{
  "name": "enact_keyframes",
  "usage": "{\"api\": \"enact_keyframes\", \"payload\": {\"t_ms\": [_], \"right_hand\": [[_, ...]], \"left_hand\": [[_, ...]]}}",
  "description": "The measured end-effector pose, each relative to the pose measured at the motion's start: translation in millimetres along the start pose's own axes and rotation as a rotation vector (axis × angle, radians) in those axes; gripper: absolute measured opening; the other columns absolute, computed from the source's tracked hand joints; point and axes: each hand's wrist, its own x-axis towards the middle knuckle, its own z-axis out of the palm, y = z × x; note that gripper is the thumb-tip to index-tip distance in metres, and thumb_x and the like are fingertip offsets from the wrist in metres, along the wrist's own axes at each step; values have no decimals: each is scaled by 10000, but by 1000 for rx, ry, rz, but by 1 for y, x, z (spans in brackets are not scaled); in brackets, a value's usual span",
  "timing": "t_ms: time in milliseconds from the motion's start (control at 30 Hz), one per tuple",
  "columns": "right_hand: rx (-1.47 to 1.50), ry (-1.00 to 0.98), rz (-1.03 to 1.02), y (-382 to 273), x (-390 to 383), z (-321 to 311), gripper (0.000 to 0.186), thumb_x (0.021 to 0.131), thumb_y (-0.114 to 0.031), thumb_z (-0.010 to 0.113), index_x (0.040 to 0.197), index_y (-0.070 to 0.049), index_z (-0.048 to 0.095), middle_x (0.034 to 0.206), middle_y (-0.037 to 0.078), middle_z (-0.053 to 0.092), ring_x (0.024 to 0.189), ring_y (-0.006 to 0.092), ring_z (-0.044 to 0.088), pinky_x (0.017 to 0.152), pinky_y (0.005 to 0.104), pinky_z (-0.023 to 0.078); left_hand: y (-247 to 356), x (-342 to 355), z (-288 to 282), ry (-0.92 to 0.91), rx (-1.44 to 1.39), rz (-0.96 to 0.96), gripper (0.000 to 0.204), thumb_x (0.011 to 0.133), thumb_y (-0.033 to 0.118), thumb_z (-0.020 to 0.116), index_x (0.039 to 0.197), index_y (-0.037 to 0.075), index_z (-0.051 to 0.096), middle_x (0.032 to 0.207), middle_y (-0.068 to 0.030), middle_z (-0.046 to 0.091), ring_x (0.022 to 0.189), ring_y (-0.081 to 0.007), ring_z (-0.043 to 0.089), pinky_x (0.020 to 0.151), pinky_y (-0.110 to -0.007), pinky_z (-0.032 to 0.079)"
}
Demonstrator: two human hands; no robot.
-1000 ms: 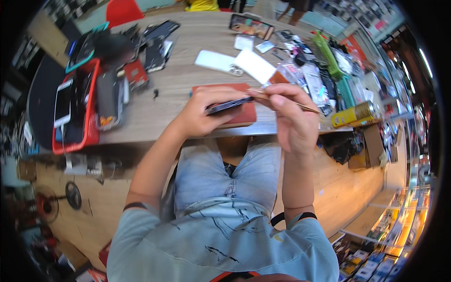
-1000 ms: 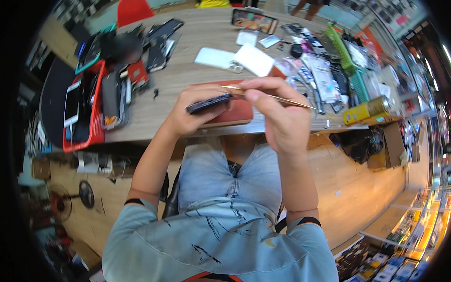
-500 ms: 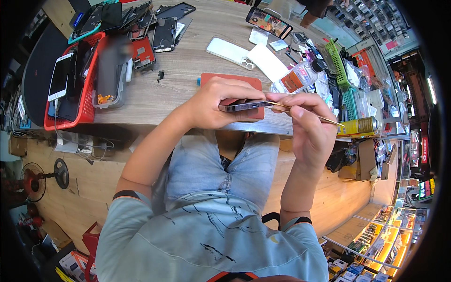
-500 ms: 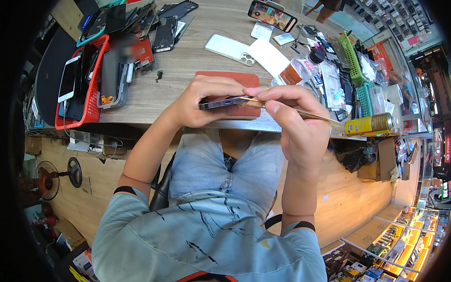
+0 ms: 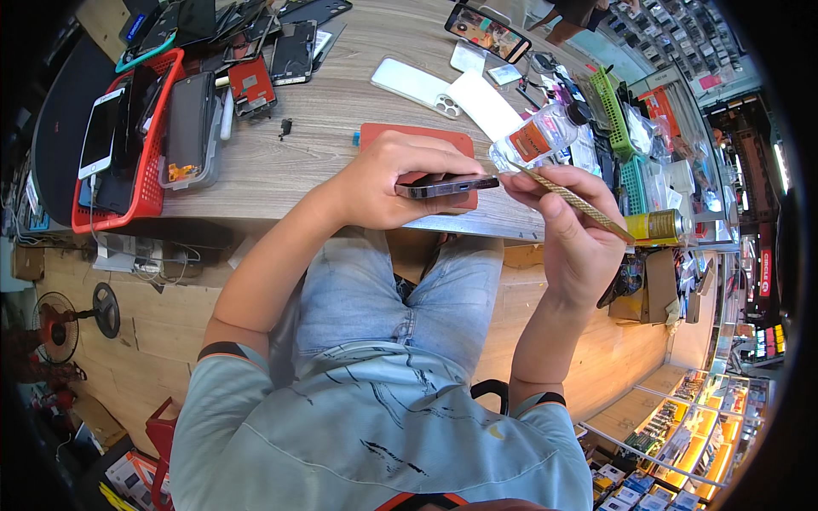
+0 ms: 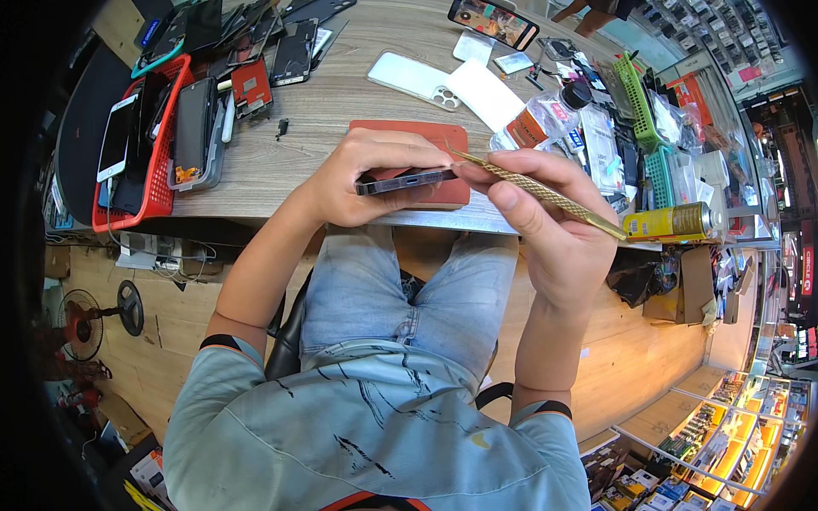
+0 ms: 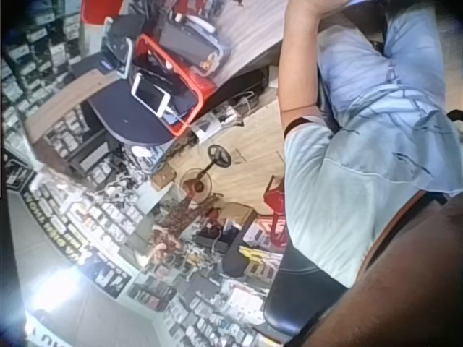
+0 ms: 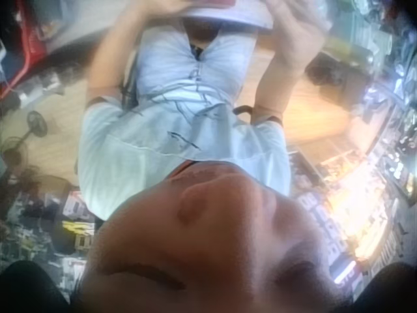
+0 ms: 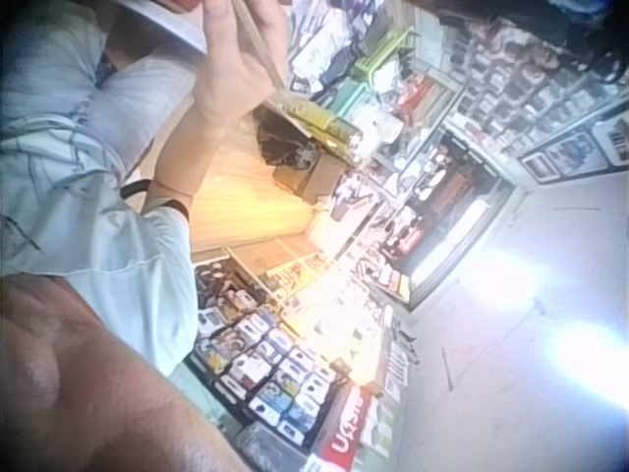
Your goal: The person uses a thin metal tool to pry and clean the edges of a smartphone while seated at a cluttered workbench. They repeatedly insert the tool into the device seam, wipe the tool on a cloth, and rotate the phone to access different sides. The person also briefly uses a screwdriver on the device before returning to the prying tool.
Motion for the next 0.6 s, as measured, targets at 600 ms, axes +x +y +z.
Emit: {"api": "enact_keyframes", "payload": {"t_ms": [600], "right_hand": [[130, 62, 25, 15, 1, 21, 150, 965, 26, 712, 1099, 51, 649, 1082, 252, 768, 1052, 309, 762, 978, 403, 594]], "left_hand": [[-3, -1, 0, -32, 7, -6, 476, 821, -23, 805, 1291, 10, 741, 1158, -201, 772, 1033, -330, 761, 887, -386, 582]]}}
